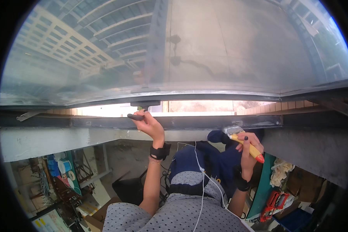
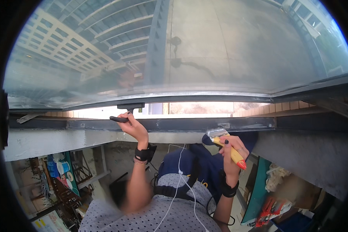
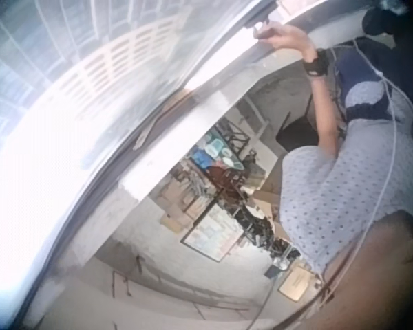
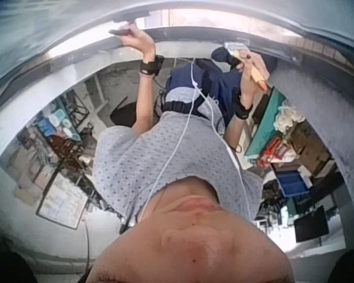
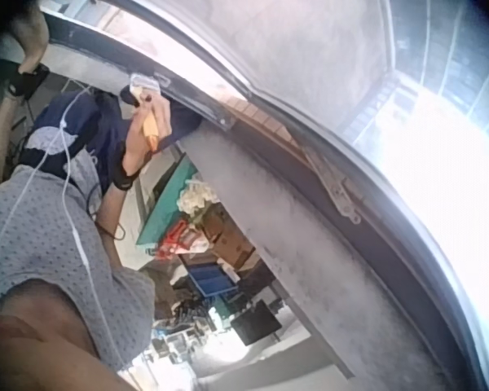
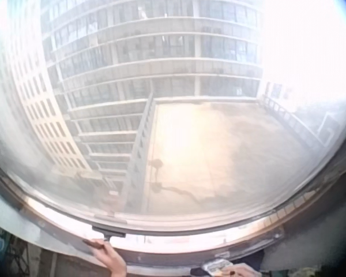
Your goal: Painting or applying sealant to the wall and frame around a window using a brush.
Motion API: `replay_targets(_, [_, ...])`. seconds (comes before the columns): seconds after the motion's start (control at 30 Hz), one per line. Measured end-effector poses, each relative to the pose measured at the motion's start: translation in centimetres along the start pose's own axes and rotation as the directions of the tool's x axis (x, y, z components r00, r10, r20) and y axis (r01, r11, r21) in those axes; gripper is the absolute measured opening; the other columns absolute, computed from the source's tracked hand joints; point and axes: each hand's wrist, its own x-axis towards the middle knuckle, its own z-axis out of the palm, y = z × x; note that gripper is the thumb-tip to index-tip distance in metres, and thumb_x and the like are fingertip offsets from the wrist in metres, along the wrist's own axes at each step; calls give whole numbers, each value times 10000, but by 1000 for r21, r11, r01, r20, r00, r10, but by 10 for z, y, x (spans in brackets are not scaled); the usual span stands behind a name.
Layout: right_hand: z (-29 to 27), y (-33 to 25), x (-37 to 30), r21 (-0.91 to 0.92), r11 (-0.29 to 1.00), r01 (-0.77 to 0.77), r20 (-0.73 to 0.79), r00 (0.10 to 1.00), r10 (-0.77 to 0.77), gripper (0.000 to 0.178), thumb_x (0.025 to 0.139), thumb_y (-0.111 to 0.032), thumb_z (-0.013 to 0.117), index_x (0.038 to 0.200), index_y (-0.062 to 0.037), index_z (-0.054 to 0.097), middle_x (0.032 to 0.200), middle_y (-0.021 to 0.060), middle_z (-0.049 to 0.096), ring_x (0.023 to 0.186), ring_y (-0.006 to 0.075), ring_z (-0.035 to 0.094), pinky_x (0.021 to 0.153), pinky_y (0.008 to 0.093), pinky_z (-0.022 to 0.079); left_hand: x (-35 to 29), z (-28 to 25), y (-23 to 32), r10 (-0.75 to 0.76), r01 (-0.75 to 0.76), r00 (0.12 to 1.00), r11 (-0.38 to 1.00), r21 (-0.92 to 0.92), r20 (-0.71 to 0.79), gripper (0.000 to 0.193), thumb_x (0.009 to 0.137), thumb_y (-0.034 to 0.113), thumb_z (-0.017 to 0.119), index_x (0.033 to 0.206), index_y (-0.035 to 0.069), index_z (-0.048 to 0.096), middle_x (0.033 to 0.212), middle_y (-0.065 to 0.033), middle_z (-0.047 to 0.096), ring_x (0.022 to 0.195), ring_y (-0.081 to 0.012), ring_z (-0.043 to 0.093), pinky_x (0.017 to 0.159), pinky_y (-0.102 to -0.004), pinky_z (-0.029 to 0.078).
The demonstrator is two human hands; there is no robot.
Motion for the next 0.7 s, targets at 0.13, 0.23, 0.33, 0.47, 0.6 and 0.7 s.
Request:
replay_targets(0.13, [5, -4, 11, -247, 944, 221, 36, 975, -219, 95, 787, -31, 628, 863, 25, 637, 783, 133, 616, 646, 222, 613, 582, 255, 475, 0, 2, 0, 11, -12, 1000, 1000, 28, 19, 77, 851, -34, 445, 889, 6, 391, 896, -60, 401, 865, -157, 438, 876, -310, 387])
replay_targets(0.23, [13, -11, 23, -261, 927, 269, 81, 963, -256, 124, 779, -62, 664, 872, 17, 642, 769, 122, 614, 641, 216, 611, 572, 255, 467, -2, 4, 2, -4, 4, 1000, 1000, 24, 19, 85, 850, -36, 446, 899, 8, 392, 903, -59, 407, 868, -157, 442, 877, -305, 384])
replay_targets(0.33, [13, -10, 32, -237, 921, 309, 136, 949, -283, 129, 770, -80, 682, 858, 10, 651, 752, 109, 606, 623, 210, 605, 546, 254, 456, -4, 1, 2, -49, 48, 999, 998, 43, 16, 95, 850, -35, 444, 912, 12, 390, 908, -57, 408, 879, -159, 444, 883, -305, 381])
replay_targets(0.47, [16, -20, 43, -179, 924, 337, 313, 910, -271, 133, 747, -105, 711, 806, 3, 661, 702, 90, 589, 572, 208, 586, 515, 256, 448, -4, 2, 1, -30, 30, 999, 999, 18, 25, 106, 852, -32, 446, 925, 15, 386, 918, -58, 404, 896, -164, 446, 890, -302, 376])
replay_targets(0.6, [44, -35, 49, -301, 913, 276, 405, 904, -140, 201, 736, -192, 732, 694, -9, 659, 648, 90, 581, 540, 244, 583, 500, 296, 450, -3, 0, 1, -14, 13, 999, 1000, 19, 34, 108, 854, -32, 443, 931, 15, 382, 927, -62, 399, 912, -168, 447, 897, -301, 372])
replay_targets(0.7, [72, -31, 54, -312, 884, 349, 489, 857, -166, 246, 754, -235, 713, 672, -10, 655, 633, 96, 571, 528, 261, 569, 492, 319, 440, -5, 3, 5, -51, 50, 998, 998, 33, 25, 107, 853, -34, 440, 929, 13, 383, 926, -64, 398, 916, -169, 449, 898, -301, 373])
